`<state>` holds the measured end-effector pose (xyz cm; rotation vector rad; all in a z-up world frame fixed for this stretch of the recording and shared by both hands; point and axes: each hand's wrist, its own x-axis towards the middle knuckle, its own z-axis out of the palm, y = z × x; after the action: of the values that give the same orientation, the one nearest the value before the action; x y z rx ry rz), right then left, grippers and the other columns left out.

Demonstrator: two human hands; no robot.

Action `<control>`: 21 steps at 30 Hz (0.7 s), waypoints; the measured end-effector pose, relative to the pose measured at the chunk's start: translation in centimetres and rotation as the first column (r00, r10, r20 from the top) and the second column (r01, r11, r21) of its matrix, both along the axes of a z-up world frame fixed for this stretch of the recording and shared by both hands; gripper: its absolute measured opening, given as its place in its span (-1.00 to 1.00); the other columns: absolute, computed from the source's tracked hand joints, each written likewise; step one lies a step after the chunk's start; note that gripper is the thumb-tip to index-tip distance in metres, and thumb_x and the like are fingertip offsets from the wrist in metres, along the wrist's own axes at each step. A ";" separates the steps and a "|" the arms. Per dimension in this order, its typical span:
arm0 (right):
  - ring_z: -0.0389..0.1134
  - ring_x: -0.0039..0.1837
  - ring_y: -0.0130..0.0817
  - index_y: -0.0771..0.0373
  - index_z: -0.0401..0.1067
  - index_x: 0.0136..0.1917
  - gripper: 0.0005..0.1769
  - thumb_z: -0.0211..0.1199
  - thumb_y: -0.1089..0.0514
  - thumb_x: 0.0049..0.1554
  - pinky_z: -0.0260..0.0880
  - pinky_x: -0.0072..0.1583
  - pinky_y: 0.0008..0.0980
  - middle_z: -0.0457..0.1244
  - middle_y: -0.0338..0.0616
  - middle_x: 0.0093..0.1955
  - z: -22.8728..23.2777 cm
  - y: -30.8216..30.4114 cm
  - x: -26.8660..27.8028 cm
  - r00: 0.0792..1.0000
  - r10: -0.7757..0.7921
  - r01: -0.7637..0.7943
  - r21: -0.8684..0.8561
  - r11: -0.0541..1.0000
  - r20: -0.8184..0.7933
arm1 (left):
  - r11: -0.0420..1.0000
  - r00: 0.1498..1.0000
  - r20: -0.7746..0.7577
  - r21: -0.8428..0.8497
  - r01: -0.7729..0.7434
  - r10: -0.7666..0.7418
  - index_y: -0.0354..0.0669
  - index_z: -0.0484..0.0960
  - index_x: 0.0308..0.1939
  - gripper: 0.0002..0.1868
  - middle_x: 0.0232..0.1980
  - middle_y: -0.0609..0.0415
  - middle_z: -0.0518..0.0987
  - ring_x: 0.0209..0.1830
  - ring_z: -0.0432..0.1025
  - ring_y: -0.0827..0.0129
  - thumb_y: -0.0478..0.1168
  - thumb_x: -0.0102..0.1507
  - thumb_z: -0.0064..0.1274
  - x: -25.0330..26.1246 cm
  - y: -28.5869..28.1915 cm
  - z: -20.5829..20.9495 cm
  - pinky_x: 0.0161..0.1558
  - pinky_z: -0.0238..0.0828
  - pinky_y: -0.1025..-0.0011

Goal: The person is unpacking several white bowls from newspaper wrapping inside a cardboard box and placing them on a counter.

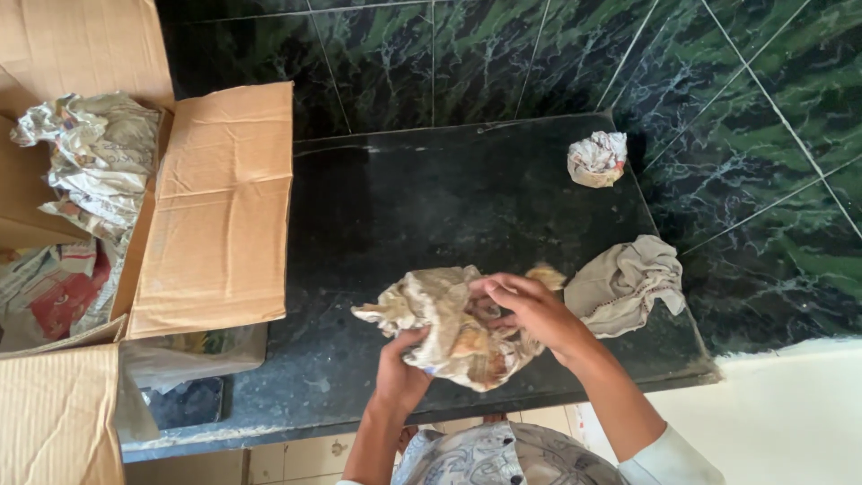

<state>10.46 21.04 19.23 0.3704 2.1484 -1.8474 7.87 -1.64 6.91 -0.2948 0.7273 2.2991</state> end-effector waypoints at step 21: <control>0.41 0.20 -0.35 0.23 0.42 0.35 -0.32 0.49 0.08 -0.03 0.42 0.22 -0.35 0.40 -0.15 0.17 -1.6 0.4 -6.1 0.946 0.315 -0.321 -0.103 0.942 -0.072 | 0.888 0.908 -0.077 -0.258 0.380 -0.411 -0.36 0.52 0.28 -0.39 0.14 -0.07 0.65 0.11 0.55 0.22 -0.16 0.17 0.15 -1.0 -4.1 0.2 0.19 0.48 0.25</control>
<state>4.34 21.46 17.66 -0.0531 1.9853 -1.7973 6.89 -5.74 7.10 -0.0903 1.0311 1.8548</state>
